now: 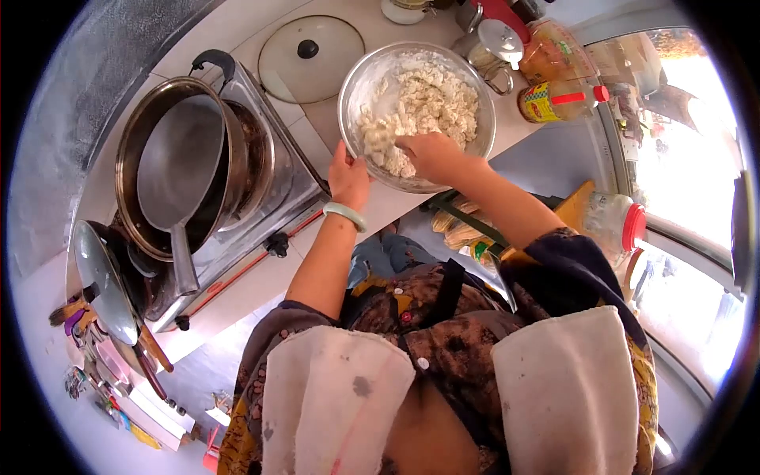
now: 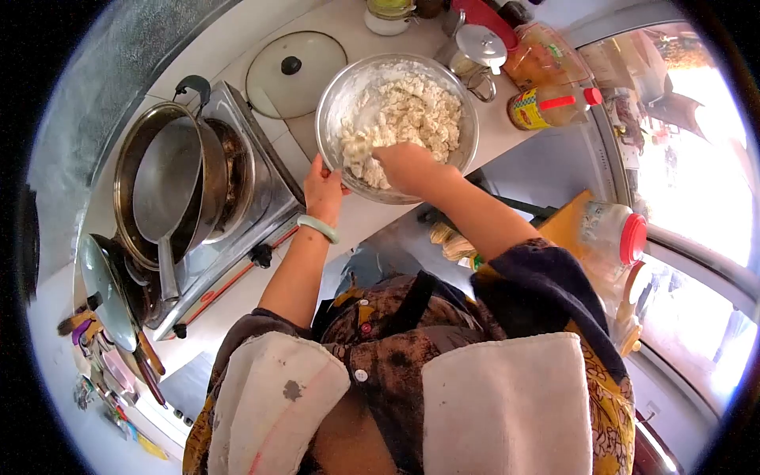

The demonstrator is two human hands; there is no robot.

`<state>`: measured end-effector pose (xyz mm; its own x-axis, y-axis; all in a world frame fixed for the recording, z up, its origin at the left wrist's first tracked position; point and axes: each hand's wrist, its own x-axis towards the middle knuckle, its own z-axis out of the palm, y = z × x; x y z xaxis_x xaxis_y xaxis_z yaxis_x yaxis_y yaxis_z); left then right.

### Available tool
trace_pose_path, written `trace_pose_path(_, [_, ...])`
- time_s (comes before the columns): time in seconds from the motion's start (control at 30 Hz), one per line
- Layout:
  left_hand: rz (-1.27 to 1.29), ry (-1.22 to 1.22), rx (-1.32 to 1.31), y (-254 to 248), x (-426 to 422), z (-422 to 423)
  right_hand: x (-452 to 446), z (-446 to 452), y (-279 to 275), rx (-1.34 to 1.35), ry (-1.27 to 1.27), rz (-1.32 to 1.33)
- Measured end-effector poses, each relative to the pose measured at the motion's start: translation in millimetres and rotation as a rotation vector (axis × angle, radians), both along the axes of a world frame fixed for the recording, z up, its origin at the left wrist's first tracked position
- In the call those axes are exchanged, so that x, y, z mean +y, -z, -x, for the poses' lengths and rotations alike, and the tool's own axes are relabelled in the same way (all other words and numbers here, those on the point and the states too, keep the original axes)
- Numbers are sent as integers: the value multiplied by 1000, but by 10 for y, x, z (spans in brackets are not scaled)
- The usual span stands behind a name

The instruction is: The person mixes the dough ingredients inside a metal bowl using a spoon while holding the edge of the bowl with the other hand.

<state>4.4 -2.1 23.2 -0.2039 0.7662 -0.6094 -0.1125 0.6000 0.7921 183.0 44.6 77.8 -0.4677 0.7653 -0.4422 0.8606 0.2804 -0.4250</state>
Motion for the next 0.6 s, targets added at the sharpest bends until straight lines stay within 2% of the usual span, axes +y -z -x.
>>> trace_pose_path(0.03, [-9,-5,5,-2,-12,-4,-4,-45,-259,-35,-23,-2])
trace_pose_path(0.13, [14,-10,13,-76,-24,-12,-21,-384,-312,122,193,-69])
trace_pose_path(0.17, [27,-12,31,-109,-26,-17,-55,-489,-328,213,369,-55])
trace_pose_path(0.27, [20,14,61,-115,-12,-4,11,-743,-16,233,745,-57])
trace_pose_path(0.4, [-12,46,95,-198,-18,-6,263,-793,411,271,965,-197])
trace_pose_path(0.5, [2,85,101,-86,-21,6,545,-494,621,586,1229,3])
trace_pose_path(0.53, [-1,74,68,-61,-56,11,615,-407,755,535,1209,-26])
trace_pose_path(0.6, [-28,43,4,-30,-32,24,648,-103,644,519,1205,27])
